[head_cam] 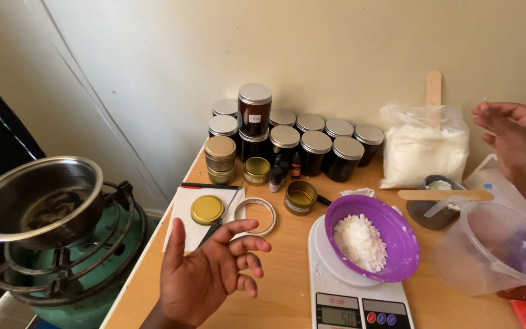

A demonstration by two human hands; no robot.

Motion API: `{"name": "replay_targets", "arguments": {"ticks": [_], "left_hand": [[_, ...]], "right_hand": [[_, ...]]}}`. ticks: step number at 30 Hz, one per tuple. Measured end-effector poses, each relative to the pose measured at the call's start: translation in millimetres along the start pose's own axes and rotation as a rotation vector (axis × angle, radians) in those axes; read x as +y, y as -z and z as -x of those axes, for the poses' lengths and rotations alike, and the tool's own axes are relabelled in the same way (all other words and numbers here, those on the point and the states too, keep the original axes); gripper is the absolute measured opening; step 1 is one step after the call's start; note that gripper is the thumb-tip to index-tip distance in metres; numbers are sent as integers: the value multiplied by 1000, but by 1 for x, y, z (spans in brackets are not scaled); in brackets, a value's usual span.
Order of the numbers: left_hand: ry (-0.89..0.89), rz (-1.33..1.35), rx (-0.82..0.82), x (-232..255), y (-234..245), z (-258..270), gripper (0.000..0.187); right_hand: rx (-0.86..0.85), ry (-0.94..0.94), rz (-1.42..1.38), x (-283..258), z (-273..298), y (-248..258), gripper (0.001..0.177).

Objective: Scooping wax flakes into a bowl for weighing and mixing them in a pot with other ingredients.

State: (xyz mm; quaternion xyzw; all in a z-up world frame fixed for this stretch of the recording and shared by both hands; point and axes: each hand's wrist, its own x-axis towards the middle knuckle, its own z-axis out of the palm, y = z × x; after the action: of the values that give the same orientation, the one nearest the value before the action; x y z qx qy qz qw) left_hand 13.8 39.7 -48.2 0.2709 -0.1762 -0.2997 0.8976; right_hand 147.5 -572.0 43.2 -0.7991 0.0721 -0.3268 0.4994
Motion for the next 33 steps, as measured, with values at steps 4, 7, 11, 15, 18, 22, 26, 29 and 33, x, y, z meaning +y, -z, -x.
{"name": "replay_targets", "arguments": {"ticks": [4, 7, 11, 15, 18, 22, 26, 29, 33], "left_hand": [[-29, -5, 82, -3, 2, -2, 103], [-41, -13, 126, -7, 6, -4, 100], [-22, -38, 200, -9, 4, -4, 95], [-10, -66, 216, -12, 9, -6, 91], [-15, -85, 228, -12, 15, -11, 88], [-10, -30, 189, -22, 23, -15, 89], [98, -83, 196, -26, 6, -14, 94], [231, -67, 208, -35, 4, -18, 97], [369, -26, 221, -54, 16, -24, 97]], "right_hand": [[-182, -82, -526, -72, 78, -22, 10], [-224, -127, -632, -111, 134, -42, 9], [-322, -203, -761, -138, 187, -63, 10], [-431, -334, -937, -152, 230, -90, 16], [-391, -393, -936, -152, 254, -111, 19], [-220, -247, -756, -139, 282, -116, 32], [29, 5, -342, -136, 304, -112, 22], [119, 226, 34, -126, 317, -100, 22], [90, 145, 27, -80, 316, -78, 18]]}}
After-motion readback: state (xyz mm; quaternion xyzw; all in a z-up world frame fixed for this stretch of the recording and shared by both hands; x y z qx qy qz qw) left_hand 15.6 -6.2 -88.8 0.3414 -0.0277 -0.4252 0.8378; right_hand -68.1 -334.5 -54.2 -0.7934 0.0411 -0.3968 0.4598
